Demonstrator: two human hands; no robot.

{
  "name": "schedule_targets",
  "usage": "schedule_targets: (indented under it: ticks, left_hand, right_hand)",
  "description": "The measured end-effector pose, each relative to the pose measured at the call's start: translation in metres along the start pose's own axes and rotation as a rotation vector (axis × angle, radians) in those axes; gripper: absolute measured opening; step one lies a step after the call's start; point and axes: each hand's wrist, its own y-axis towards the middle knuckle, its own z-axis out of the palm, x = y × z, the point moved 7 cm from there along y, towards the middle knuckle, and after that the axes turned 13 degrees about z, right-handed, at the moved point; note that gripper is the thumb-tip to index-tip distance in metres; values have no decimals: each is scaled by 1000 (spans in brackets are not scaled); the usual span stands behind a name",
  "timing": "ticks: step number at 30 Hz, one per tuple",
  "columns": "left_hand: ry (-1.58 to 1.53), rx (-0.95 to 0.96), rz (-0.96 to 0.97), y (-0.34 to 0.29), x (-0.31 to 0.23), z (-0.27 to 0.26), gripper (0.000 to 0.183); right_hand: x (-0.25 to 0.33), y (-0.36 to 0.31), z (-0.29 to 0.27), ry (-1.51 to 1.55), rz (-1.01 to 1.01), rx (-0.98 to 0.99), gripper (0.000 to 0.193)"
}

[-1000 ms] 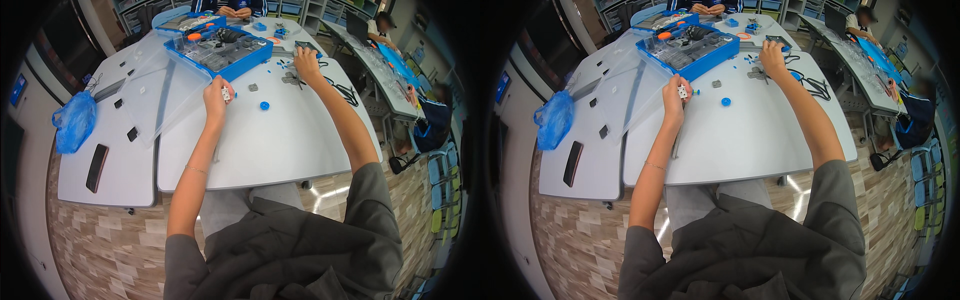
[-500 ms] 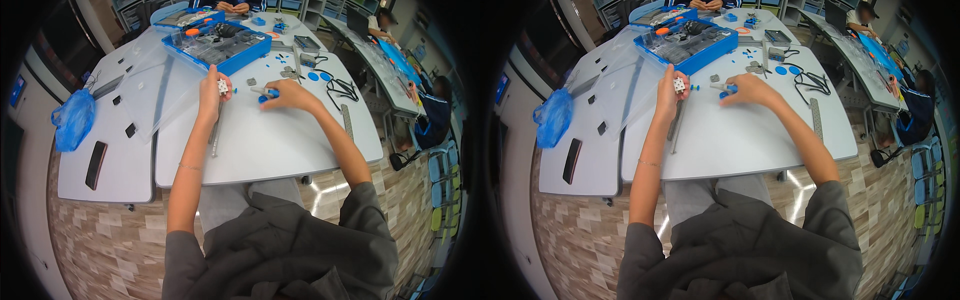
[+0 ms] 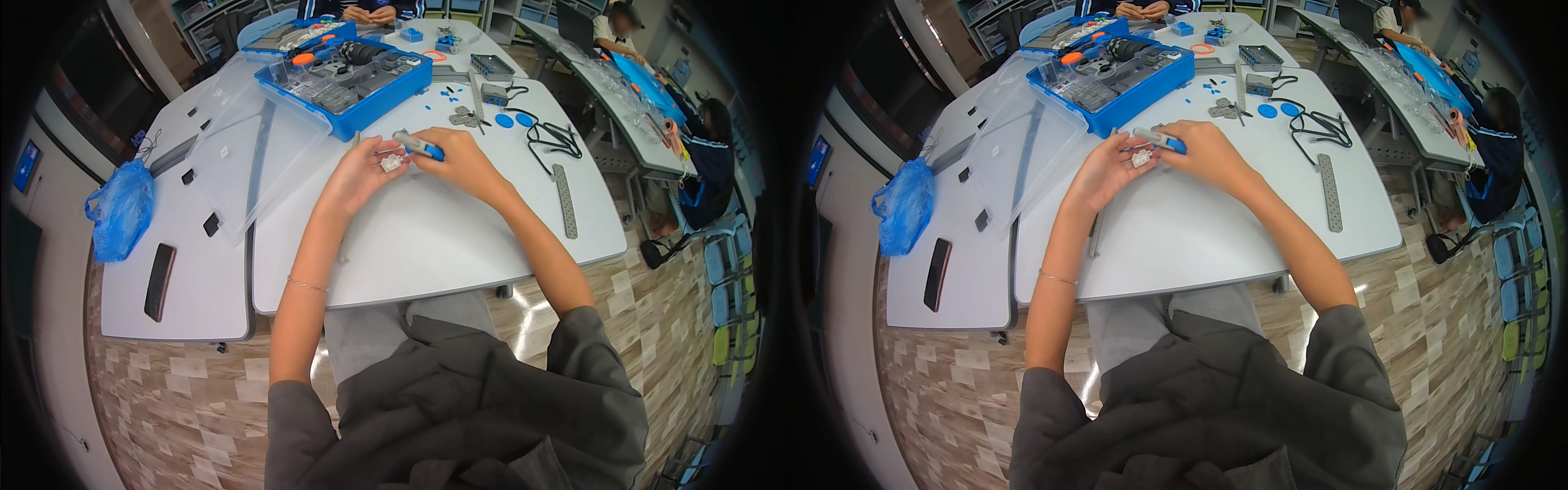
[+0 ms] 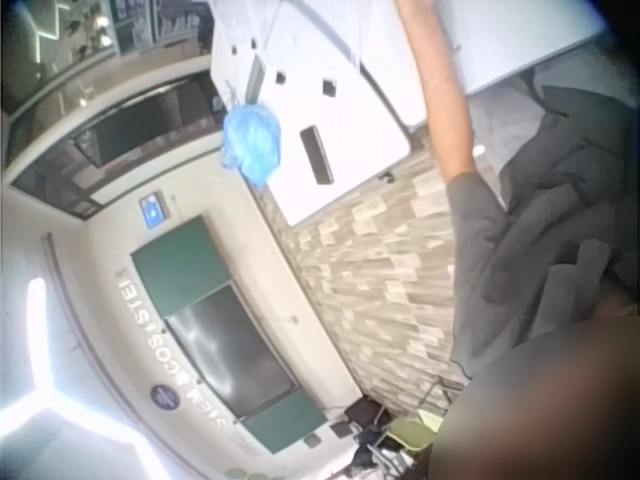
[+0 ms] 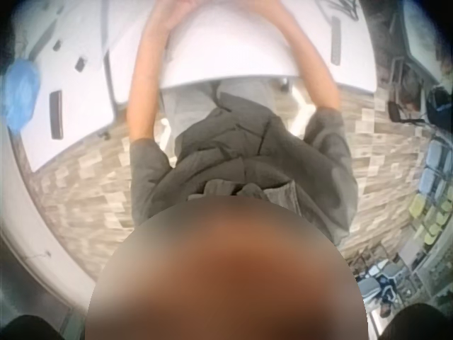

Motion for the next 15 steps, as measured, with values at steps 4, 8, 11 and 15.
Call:
schedule_targets:
  ticks: [4, 8, 11, 15]
  left_hand:
    - [268, 93, 61, 2, 1, 0, 33]
    - [768, 189, 95, 5, 4, -1, 33]
    - [1152, 285, 234, 5, 5, 6, 37]
    - [1367, 320, 569, -5, 1, 22, 40]
  right_hand:
    - [-6, -4, 12, -311, -8, 53, 29]
    - [-15, -6, 6, -403, 38, 40, 27]
    - [-21, -6, 6, -453, 90, 84, 30]
    - [-26, -7, 2, -407, 65, 62, 29]
